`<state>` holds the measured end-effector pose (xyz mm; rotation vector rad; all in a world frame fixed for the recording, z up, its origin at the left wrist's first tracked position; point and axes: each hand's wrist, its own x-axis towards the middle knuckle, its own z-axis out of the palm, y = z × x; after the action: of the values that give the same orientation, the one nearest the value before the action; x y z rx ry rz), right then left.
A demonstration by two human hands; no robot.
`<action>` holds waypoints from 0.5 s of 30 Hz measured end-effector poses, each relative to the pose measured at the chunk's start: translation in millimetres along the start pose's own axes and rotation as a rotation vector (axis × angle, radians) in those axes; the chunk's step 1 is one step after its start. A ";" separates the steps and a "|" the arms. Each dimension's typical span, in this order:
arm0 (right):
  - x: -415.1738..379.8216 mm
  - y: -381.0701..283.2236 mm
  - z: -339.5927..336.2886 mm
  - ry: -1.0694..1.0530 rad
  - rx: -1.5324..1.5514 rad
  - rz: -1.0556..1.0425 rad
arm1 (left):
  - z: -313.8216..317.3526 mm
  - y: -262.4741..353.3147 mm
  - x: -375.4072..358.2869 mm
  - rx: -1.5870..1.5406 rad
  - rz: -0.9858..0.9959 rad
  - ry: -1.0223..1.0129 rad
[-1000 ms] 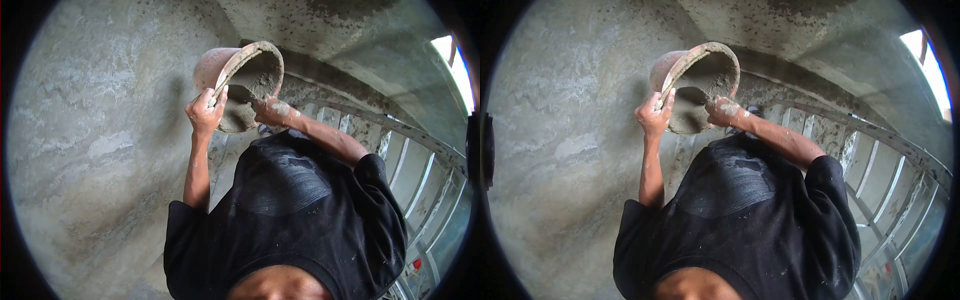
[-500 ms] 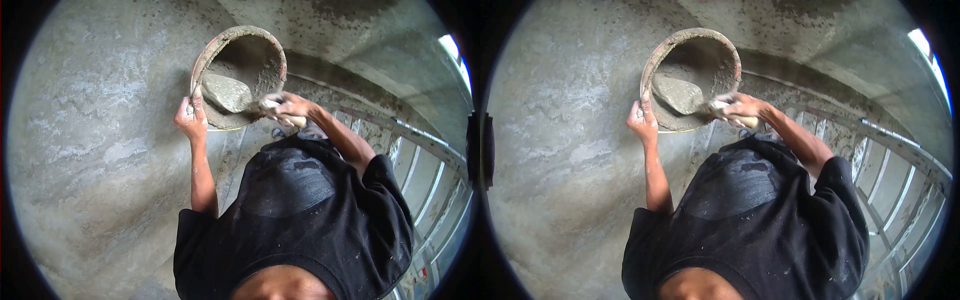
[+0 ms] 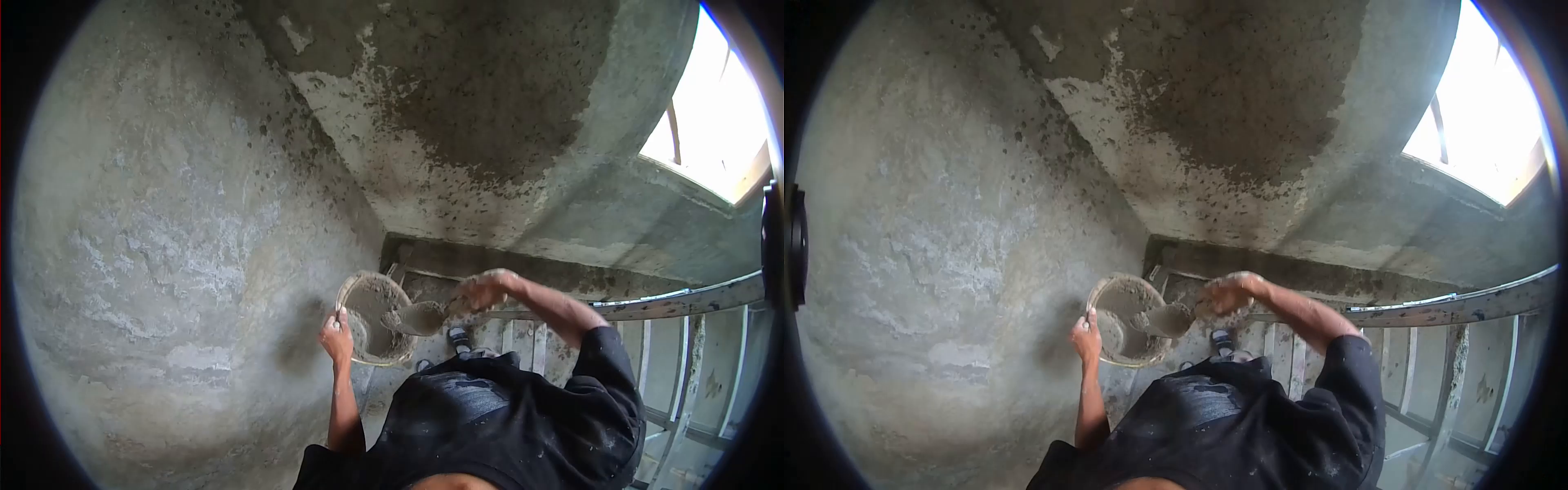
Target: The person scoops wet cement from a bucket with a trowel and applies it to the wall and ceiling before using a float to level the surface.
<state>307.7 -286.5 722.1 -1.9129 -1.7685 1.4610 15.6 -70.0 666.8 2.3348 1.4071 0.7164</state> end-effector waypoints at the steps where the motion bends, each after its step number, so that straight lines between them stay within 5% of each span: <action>1: -24.2 -19.0 -23.1 0.032 0.048 0.073 | -2.1 -3.8 -5.1 -0.008 0.005 0.000; 2: -48.4 -37.9 -46.3 0.068 0.099 0.144 | -4.7 -7.1 -8.4 -0.008 -0.008 -0.009; 6: -109.8 20.8 -181.4 0.586 0.565 -0.160 | -9.7 -21.6 -18.5 -0.013 -0.032 -0.013; 9: -167.1 -10.8 -220.9 0.980 0.774 -0.029 | -13.1 -38.3 -31.0 0.009 -0.038 -0.006; 12: -149.5 -28.2 -167.1 0.852 0.666 0.288 | -12.5 -33.0 -21.4 -0.024 -0.051 0.006; 15: -104.7 11.7 -90.9 0.660 0.209 0.123 | -14.4 -25.1 -27.6 -0.078 -0.055 0.026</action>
<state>398.6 -333.4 816.4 -2.0838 -1.1702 0.8410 -21.6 -82.7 658.9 2.2259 1.4224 0.7748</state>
